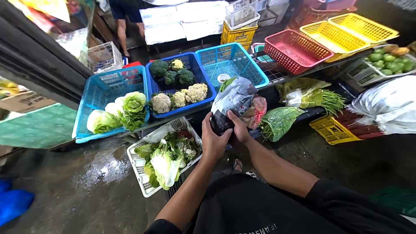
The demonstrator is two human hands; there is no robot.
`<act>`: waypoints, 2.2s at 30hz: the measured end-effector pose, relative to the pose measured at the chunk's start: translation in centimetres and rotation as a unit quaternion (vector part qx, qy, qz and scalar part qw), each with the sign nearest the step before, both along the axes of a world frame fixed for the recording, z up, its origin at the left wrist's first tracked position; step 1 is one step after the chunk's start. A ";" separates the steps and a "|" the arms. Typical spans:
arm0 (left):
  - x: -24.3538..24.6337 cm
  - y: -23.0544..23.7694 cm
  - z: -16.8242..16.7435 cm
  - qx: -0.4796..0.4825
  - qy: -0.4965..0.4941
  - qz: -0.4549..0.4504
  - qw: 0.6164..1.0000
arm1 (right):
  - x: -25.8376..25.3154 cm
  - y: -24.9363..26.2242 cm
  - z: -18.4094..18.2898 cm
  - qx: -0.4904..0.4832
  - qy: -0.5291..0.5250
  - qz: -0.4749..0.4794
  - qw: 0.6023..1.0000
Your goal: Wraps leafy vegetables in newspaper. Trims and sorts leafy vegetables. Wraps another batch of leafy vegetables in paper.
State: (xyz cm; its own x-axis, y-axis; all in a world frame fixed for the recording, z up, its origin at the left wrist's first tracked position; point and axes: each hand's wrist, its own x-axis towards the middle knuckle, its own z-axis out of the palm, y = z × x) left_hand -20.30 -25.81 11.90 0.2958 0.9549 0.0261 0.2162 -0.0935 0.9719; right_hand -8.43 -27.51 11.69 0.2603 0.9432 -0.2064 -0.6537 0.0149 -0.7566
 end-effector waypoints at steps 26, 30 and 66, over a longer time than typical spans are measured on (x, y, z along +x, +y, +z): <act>11.7 4.2 3.7 0.092 -0.105 -0.161 0.977 | 25.9 5.7 5.1 0.151 -0.379 0.462 0.787; 16.1 3.2 2.5 0.052 -0.248 -0.003 0.967 | 23.7 5.7 4.3 0.145 -0.217 0.401 0.878; 17.6 10.8 -27.0 -0.426 0.037 -0.121 0.896 | 25.9 3.9 -19.4 -0.332 -0.517 0.479 0.627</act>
